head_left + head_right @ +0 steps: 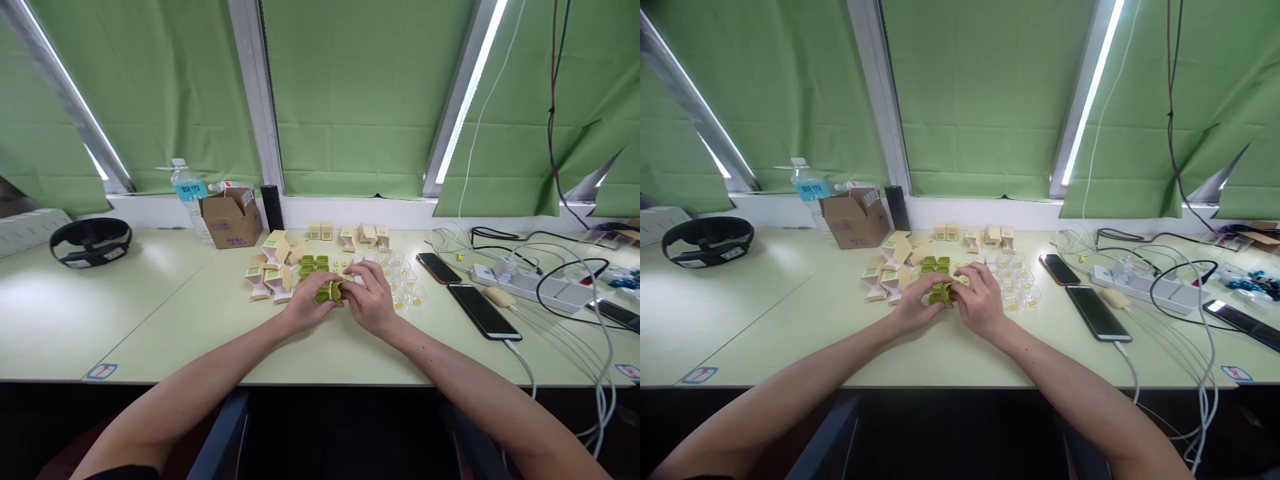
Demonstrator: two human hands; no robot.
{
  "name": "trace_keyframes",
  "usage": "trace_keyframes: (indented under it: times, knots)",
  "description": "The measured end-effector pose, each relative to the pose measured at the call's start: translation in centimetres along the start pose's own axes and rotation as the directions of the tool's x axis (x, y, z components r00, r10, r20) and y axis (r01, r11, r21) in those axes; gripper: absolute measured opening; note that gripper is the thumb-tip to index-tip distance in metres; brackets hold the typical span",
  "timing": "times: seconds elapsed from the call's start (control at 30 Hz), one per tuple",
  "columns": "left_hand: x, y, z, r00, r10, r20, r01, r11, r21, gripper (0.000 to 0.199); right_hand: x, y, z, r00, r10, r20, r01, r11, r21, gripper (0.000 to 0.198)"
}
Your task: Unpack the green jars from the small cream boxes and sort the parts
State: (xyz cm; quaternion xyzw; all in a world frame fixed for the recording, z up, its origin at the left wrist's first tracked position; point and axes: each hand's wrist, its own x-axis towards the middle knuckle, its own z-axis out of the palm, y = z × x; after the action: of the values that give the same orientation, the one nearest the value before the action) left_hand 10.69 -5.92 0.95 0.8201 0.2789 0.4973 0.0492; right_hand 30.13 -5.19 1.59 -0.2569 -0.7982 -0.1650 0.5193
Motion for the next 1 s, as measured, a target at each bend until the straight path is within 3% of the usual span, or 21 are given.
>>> trace_keyframes:
  times: [0.2,0.43,0.5,0.63,0.73,0.87,1.0]
  knots:
    - [0.2,0.0,0.0,0.997,0.082,0.013,-0.083,0.996,0.045,0.041,0.0,0.2,0.1,0.999,-0.038,0.012,0.037,0.997,0.067,0.021]
    - [0.5,-0.1,-0.9,0.993,0.058,0.1,-0.072,0.986,0.15,0.035,0.2,0.3,-0.1,0.993,0.096,0.076,-0.108,0.979,0.17,0.016]
    - [0.8,-0.6,-1.5,0.997,0.01,0.073,-0.022,0.985,0.173,0.036,0.6,0.2,-0.7,0.989,0.145,0.036,-0.149,0.97,0.191,0.015]
    - [2.3,-1.3,-3.6,0.981,-0.188,-0.043,0.193,0.959,0.207,0.034,1.1,0.7,-1.6,0.981,0.192,-0.034,-0.185,0.971,0.154,0.014]
    - [3.2,-1.3,-5.4,0.955,-0.296,-0.035,0.298,0.94,0.169,0.036,1.0,1.9,-1.0,0.977,0.146,0.153,-0.154,0.987,0.043,0.016]
    - [2.7,-1.7,-6.7,0.916,-0.398,0.04,0.387,0.907,0.164,0.041,1.4,3.1,0.9,0.842,0.19,0.505,-0.14,0.981,-0.135,0.018]
    - [1.0,-2.8,-7.2,0.895,-0.439,0.08,0.419,0.888,0.192,0.042,3.0,3.0,2.5,0.733,0.218,0.644,-0.056,0.963,-0.263,0.018]
